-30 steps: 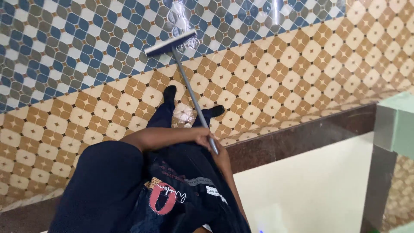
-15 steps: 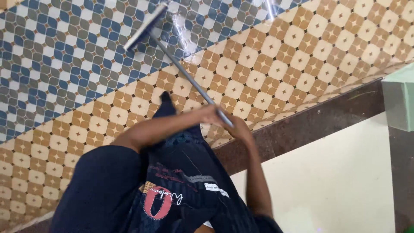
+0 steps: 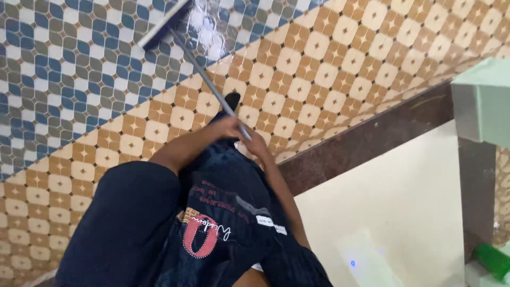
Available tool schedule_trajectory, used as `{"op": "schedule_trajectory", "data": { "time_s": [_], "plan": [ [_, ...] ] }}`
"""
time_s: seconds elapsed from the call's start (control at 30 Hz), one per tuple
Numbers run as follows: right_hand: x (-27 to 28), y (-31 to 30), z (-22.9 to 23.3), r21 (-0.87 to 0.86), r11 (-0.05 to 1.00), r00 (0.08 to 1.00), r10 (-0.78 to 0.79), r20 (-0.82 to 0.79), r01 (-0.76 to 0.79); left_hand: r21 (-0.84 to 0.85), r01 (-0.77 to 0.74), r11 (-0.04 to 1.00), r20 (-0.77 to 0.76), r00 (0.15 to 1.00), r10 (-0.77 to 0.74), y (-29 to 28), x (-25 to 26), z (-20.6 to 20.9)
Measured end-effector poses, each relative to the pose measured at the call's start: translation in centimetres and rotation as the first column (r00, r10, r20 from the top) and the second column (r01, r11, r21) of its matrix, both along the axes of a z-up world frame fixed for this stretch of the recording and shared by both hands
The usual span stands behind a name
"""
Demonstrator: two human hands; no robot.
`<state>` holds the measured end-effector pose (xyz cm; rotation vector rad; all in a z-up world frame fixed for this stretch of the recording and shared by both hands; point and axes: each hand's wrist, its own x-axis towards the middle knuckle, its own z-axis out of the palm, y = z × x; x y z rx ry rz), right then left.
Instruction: The person uses a squeegee-style mop to push water across a patterned tiled floor. They repeatedly move the mop back and forth, spreading liquid across the surface in a continuous cleaning motion.
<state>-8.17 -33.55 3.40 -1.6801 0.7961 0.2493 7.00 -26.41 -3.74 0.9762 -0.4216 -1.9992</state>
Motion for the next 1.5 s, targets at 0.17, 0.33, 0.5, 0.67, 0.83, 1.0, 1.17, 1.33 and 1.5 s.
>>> {"op": "schedule_trajectory", "data": {
  "time_s": [0.17,0.33,0.5,0.67,0.83,1.0,1.17,1.33,1.5],
  "plan": [
    [5.4,-6.7,4.2,-0.202,0.976,0.987,0.106,0.119,-0.08,0.679,-0.296,0.672,-0.073,0.883,0.463,-4.5,8.5,-0.5],
    [-7.1,-10.7,18.6,-0.226,0.972,0.98,0.02,-0.196,-0.065,0.358,0.212,0.91,-0.725,0.677,0.127,-9.7,-6.3,1.6],
    [-17.9,-10.6,22.7,-0.105,0.986,0.872,-0.163,-0.461,0.128,0.321,0.441,0.838,-0.687,0.717,-0.115,-13.3,-20.5,7.4],
    [-20.5,-11.1,12.7,-0.158,0.959,0.926,-0.269,-0.265,0.233,0.57,0.35,0.744,-0.4,0.909,-0.121,-15.9,-19.5,6.2],
    [-9.8,-16.1,-1.1,0.007,1.0,0.999,-0.029,0.038,0.028,0.598,-0.274,0.753,0.124,0.96,0.251,-18.9,-9.4,4.6],
    [4.7,-23.7,-0.6,-0.118,0.993,0.985,0.048,0.168,-0.028,0.482,-0.665,0.57,0.287,0.735,0.614,-25.3,1.4,5.8],
    [-12.4,-34.8,6.3,0.177,0.984,0.989,0.013,-0.149,0.014,0.491,-0.239,0.838,-0.327,0.841,0.431,-30.5,-10.5,4.1],
    [-32.0,-34.9,14.5,0.254,0.963,0.989,-0.061,-0.132,0.094,0.329,0.401,0.855,-0.723,0.689,-0.045,-33.4,-27.4,5.6],
    [-37.2,-32.2,11.0,0.303,0.923,0.953,-0.16,-0.259,0.238,0.551,0.367,0.749,-0.505,0.862,-0.05,-34.3,-33.1,8.0]
  ]
}}
